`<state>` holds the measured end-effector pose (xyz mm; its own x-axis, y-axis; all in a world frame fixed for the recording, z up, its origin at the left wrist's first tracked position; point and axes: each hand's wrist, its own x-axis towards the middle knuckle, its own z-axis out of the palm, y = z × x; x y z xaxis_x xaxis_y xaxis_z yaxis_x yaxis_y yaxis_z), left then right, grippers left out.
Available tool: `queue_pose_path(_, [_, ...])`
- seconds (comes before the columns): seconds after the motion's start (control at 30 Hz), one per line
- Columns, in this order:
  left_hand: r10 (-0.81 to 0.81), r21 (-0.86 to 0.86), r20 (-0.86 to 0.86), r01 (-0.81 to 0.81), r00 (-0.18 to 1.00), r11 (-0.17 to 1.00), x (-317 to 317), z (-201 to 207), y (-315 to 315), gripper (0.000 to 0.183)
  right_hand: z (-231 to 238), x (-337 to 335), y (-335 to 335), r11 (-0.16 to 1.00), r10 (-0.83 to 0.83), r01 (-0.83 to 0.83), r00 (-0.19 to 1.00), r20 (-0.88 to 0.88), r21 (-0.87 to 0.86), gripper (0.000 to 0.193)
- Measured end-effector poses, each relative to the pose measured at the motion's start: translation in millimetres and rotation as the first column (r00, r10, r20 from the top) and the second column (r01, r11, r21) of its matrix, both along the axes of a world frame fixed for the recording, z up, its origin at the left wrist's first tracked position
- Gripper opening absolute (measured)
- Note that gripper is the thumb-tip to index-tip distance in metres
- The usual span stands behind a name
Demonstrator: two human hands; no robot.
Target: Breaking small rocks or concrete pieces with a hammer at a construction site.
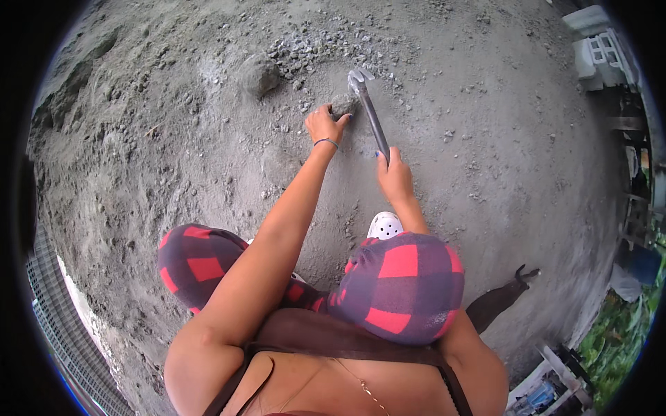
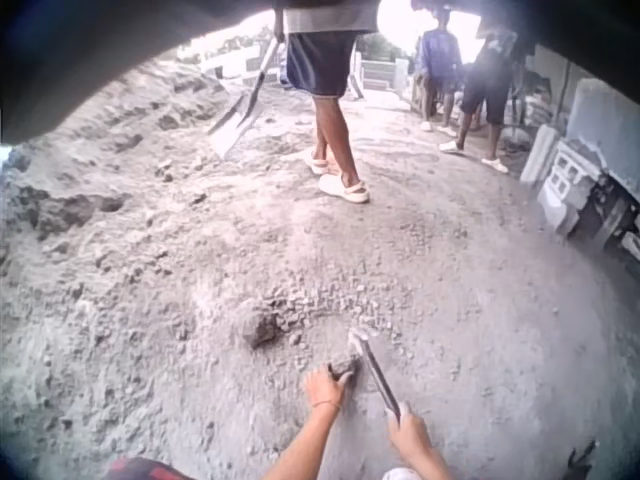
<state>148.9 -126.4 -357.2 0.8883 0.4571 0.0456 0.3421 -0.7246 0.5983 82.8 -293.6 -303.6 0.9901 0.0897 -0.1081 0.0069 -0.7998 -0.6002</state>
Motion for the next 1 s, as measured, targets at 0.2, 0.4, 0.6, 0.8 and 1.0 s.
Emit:
queue_pose_path(0.2, [0.02,0.029,0.053,-0.022,0.998,0.999,-6,-1,7,0.047,111,22,21,0.949,-0.097,-0.025,0.925,0.367,0.313,0.016])
queue_pose_path(0.4, [0.007,0.013,0.044,-0.007,0.999,1.0,0,3,-3,0.047,43,12,11,0.959,-0.159,0.068,0.931,0.327,0.274,0.016])
queue_pose_path(0.6, [0.021,-0.008,0.037,-0.021,0.999,1.0,2,2,3,0.044,6,-7,3,0.988,0.011,-0.027,0.994,0.109,0.151,0.024])
queue_pose_path(0.8, [0.032,-0.043,0.038,-0.03,0.999,0.999,-6,2,4,0.043,97,24,23,0.952,-0.03,-0.058,0.96,0.279,0.302,0.018])
queue_pose_path(1.0, [0.018,-0.031,0.063,-0.017,0.998,0.999,3,6,-5,0.043,14,7,9,0.994,-0.046,0.049,0.999,0.025,-0.101,0.02])
